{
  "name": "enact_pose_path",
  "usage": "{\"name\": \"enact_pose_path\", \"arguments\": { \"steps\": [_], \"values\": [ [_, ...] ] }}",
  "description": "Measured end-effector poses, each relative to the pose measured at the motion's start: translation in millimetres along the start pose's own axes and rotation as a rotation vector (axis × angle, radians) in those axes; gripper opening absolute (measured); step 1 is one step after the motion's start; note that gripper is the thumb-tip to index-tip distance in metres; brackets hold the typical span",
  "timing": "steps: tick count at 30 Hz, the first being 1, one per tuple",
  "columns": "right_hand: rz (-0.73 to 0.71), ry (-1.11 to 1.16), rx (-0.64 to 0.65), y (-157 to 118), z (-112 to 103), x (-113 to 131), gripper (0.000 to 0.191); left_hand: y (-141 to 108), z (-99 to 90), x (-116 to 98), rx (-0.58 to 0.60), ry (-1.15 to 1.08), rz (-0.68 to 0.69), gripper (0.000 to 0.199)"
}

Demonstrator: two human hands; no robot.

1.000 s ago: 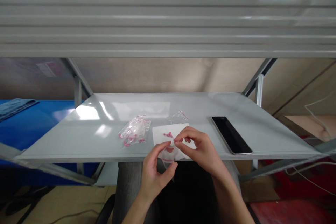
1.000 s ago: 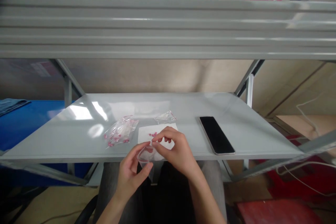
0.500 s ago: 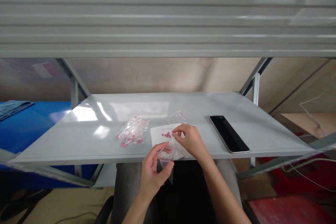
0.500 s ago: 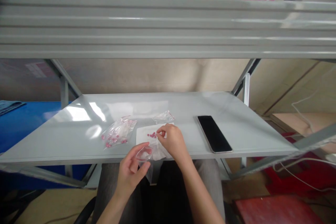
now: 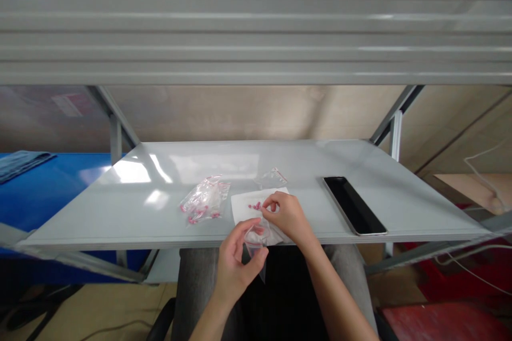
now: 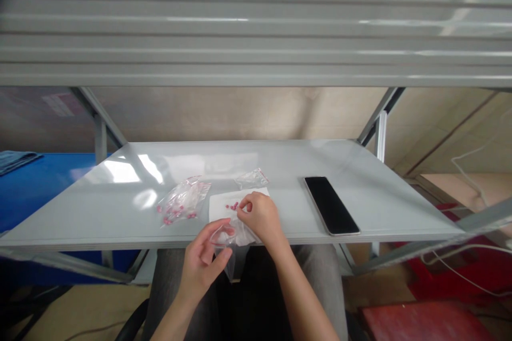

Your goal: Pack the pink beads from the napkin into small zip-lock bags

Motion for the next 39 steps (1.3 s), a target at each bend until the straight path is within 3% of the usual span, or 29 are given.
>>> {"name": "enact_pose_path", "arguments": {
  "steps": [5, 9, 13, 15, 19, 23, 27, 35, 39],
  "values": [
    [-0.044, 0.125, 0.006, -9.6, -30.9, 13.5, 0.007, 0.7, 1.8, -0.8, 0.002, -0.007, -0.007, 0.041],
    [-0.195, 0.293, 0.215, -30.2, -48.7, 41.4, 0.008, 1.7, 3.0, -0.7, -0.004, -0.028, -0.012, 0.04],
    [-0.199, 0.28, 0.347, -38.5, -48.7, 51.9, 0.012, 1.6, 2.9, -1.1, -0.022, -0.038, -0.019, 0.04],
    [-0.17, 0.274, 0.281, -31.0, -46.8, 45.5, 0.014, 1.4, 3.1, -1.5, -0.014, -0.021, -0.017, 0.04],
    [-0.054, 0.11, 0.02, -5.3, -33.4, 20.6, 0.011, 0.9, 3.0, -1.1, -0.008, 0.015, -0.002, 0.039],
    [-0.039, 0.007, 0.036, 7.2, -6.2, 9.5, 0.009, 0.5, 2.3, 0.1, -0.015, 0.028, 0.003, 0.038],
    [-0.026, -0.048, 0.047, 7.4, 4.0, 6.6, 0.009, 0.8, 2.5, -0.2, -0.002, 0.012, -0.001, 0.039],
    [-0.032, -0.028, 0.046, 8.4, 4.8, 4.3, 0.009, 0.1, 3.8, -0.4, -0.003, 0.029, -0.01, 0.039],
    [-0.047, 0.047, 0.03, 1.1, -14.9, 12.6, 0.01, 0.8, 3.6, -0.9, -0.003, 0.021, -0.004, 0.038]
  ]
}}
Point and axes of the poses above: each hand's wrist, its own y-axis towards the middle knuckle, its own z-axis out of the palm, x = y × z, the point moved 5 cm from there along y, towards the middle knuckle, and after that the axes turned 14 degrees about z, right-handed, at the moved point
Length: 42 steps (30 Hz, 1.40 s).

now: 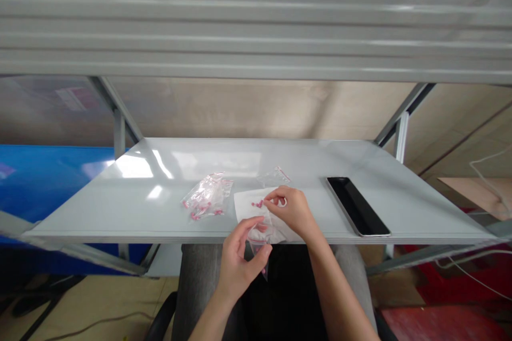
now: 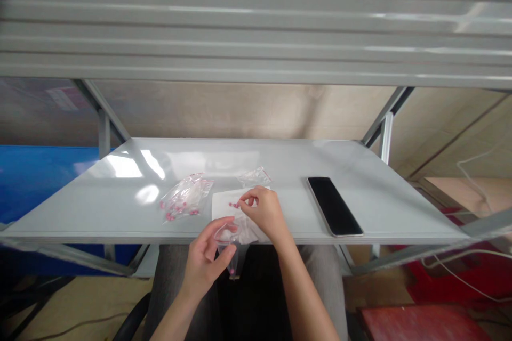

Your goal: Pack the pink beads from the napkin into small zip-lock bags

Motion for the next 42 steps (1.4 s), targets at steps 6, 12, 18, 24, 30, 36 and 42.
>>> {"name": "enact_pose_path", "arguments": {
  "steps": [6, 12, 18, 24, 30, 36, 42],
  "values": [
    [-0.173, 0.265, 0.267, -28.4, -27.6, 32.8, 0.006, 0.8, 0.6, -0.3, 0.005, -0.057, 0.009, 0.038],
    [-0.162, 0.221, 0.389, -39.3, -21.2, 39.8, 0.015, -2.4, 1.4, 4.6, -0.006, -0.078, -0.016, 0.039],
    [-0.087, 0.146, 0.227, -11.7, -20.3, 21.0, 0.009, -0.1, 1.6, 1.6, 0.014, -0.054, 0.005, 0.038],
    [-0.057, -0.026, 0.158, 28.5, -1.2, -1.1, 0.021, -1.1, 1.8, 2.5, 0.004, -0.03, 0.02, 0.038],
    [-0.122, -0.108, 0.246, 30.4, 14.3, -2.8, 0.024, -1.9, 2.3, 3.0, 0.002, -0.023, 0.029, 0.037],
    [-0.146, -0.13, 0.234, 30.6, 15.5, -4.7, 0.019, -2.3, 1.8, 3.0, 0.008, -0.028, 0.02, 0.038],
    [-0.164, -0.094, 0.192, 31.3, 12.5, -7.0, 0.017, -2.4, 1.8, 1.6, 0.012, -0.024, 0.028, 0.037]
  ]
}}
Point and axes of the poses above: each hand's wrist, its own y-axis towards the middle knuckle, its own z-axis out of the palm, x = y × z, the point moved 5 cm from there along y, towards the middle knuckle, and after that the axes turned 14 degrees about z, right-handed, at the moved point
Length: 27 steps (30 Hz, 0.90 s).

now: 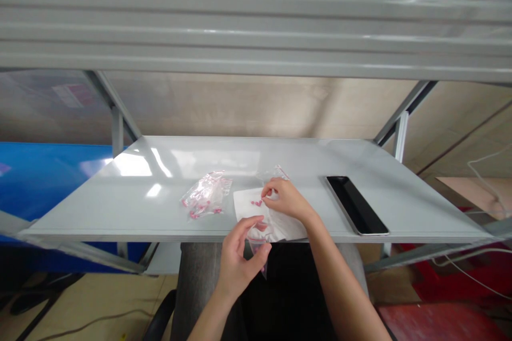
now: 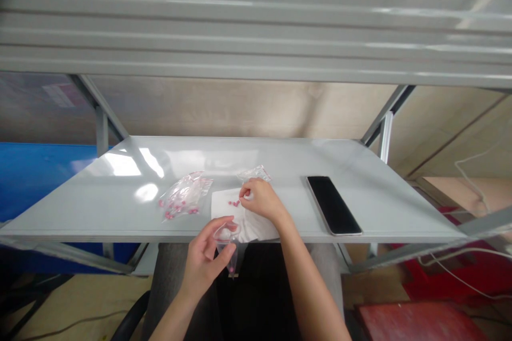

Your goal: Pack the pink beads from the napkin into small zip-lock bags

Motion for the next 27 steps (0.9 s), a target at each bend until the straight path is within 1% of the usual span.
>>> {"name": "enact_pose_path", "arguments": {
  "steps": [3, 6, 9, 11, 13, 17, 21, 23, 25, 27],
  "values": [
    [-0.015, 0.053, -0.028, -5.5, -10.2, 4.3, 0.017, -0.4, -0.4, 0.1, -0.001, 0.01, -0.004, 0.038],
    [-0.063, 0.112, -0.005, -17.5, -23.4, 17.1, 0.013, -0.2, -0.1, -0.1, 0.009, 0.017, 0.0, 0.037],
    [-0.181, 0.19, 0.089, -32.3, -31.8, 35.7, 0.01, 0.5, 0.1, 0.0, 0.008, 0.015, 0.004, 0.036],
    [-0.267, 0.242, 0.16, -40.2, -33.4, 46.4, 0.01, 1.0, -0.1, 0.1, 0.0, 0.004, 0.007, 0.037],
    [-0.308, 0.26, 0.215, -44.7, -32.1, 52.2, 0.01, 1.5, -0.1, -0.2, -0.008, -0.011, 0.012, 0.038],
    [-0.314, 0.234, 0.292, -47.4, -26.3, 54.2, 0.014, 2.6, 0.9, -1.3, -0.006, -0.029, 0.015, 0.037],
    [-0.289, 0.234, 0.276, -45.5, -26.8, 51.7, 0.01, 3.1, 1.7, -2.0, -0.009, -0.018, 0.025, 0.036],
    [-0.287, 0.246, 0.288, -45.5, -28.1, 50.7, 0.008, 3.0, 1.8, -2.0, -0.012, -0.011, 0.028, 0.036],
    [-0.287, 0.275, 0.294, -48.0, -30.4, 50.3, 0.005, 2.8, 1.8, -2.3, -0.016, -0.001, 0.028, 0.036],
    [-0.271, 0.31, 0.279, -53.7, -32.3, 50.2, 0.005, 2.7, 1.7, -2.5, -0.022, 0.01, 0.017, 0.036]
  ]
}}
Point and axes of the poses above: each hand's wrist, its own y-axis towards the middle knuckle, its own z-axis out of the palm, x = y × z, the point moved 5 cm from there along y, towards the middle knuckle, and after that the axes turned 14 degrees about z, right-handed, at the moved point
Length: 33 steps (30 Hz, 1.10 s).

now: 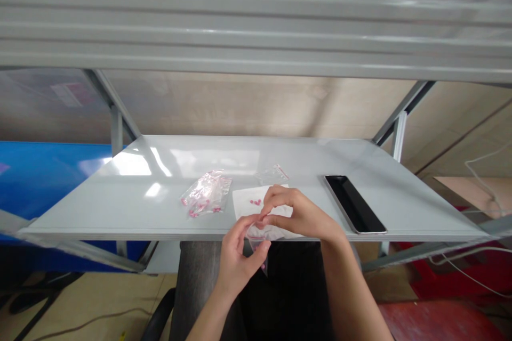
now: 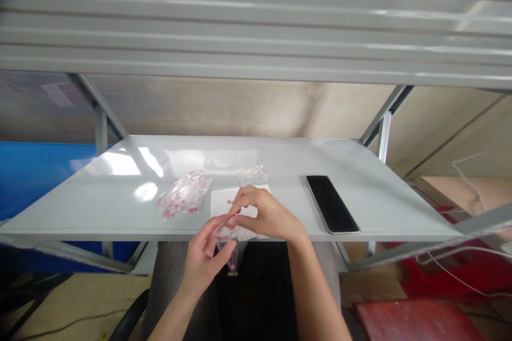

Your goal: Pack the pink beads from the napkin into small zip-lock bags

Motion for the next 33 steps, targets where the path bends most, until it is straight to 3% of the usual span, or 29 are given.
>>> {"name": "enact_pose_path", "arguments": {
  "steps": [8, 13, 16, 19, 26, 33],
  "values": [
    [0.191, -0.049, -0.171, -28.1, 24.8, 0.3, 0.021, 2.5, 1.3, -1.5, -0.028, 0.056, -0.055, 0.043],
    [0.209, 0.019, -0.254, -43.9, 18.4, 1.1, 0.017, 2.6, 1.3, -14.0, -0.018, -0.119, -0.13, 0.051],
    [0.213, 0.074, -0.231, -52.3, 15.2, 0.4, 0.019, 1.8, -2.0, -22.4, -0.04, -0.184, -0.198, 0.034],
    [0.228, 0.109, -0.263, -57.6, 13.5, -1.3, 0.019, 2.7, -6.1, -28.2, -0.069, -0.123, -0.251, 0.019],
    [0.277, 0.214, -0.395, -64.4, 16.9, -3.0, 0.013, 4.9, -8.6, -45.1, -0.066, -0.005, -0.216, 0.021],
    [0.239, 0.285, -0.583, -72.0, 25.2, -0.8, 0.02, 2.9, -17.4, -48.5, -0.031, 0.113, -0.229, 0.022]
  ]
}}
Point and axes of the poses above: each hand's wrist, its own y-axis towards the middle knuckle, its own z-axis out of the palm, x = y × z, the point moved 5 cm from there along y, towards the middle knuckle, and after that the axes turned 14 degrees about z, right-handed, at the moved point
